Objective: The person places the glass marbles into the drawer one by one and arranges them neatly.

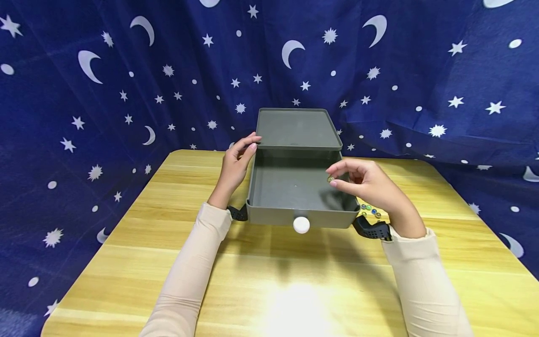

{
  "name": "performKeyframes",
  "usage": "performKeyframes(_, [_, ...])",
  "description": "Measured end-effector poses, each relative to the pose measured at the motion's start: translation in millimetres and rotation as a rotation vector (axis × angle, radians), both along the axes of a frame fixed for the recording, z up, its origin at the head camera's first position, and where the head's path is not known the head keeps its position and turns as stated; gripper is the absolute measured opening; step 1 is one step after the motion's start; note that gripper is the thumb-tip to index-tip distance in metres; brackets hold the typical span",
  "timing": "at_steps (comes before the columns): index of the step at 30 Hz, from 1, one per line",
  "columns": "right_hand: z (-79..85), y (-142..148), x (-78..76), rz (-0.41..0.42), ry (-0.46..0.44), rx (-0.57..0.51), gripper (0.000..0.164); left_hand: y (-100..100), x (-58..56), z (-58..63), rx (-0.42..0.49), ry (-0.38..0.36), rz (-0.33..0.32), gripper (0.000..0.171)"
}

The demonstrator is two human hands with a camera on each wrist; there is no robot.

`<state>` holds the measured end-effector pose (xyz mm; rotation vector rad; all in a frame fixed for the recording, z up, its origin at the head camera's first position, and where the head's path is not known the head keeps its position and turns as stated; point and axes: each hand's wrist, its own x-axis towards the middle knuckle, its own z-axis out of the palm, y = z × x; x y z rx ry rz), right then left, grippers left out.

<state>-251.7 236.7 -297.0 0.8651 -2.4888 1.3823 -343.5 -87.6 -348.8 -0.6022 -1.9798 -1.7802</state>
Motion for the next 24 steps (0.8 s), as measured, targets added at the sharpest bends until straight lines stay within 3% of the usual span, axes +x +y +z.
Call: performKeyframes(24, [-1.0, -3.1, -6.1, 0.043, 0.029, 0.010, 0.018, 0.0, -2.0, -0.5, 0.000, -0.008, 0.006, 0.030])
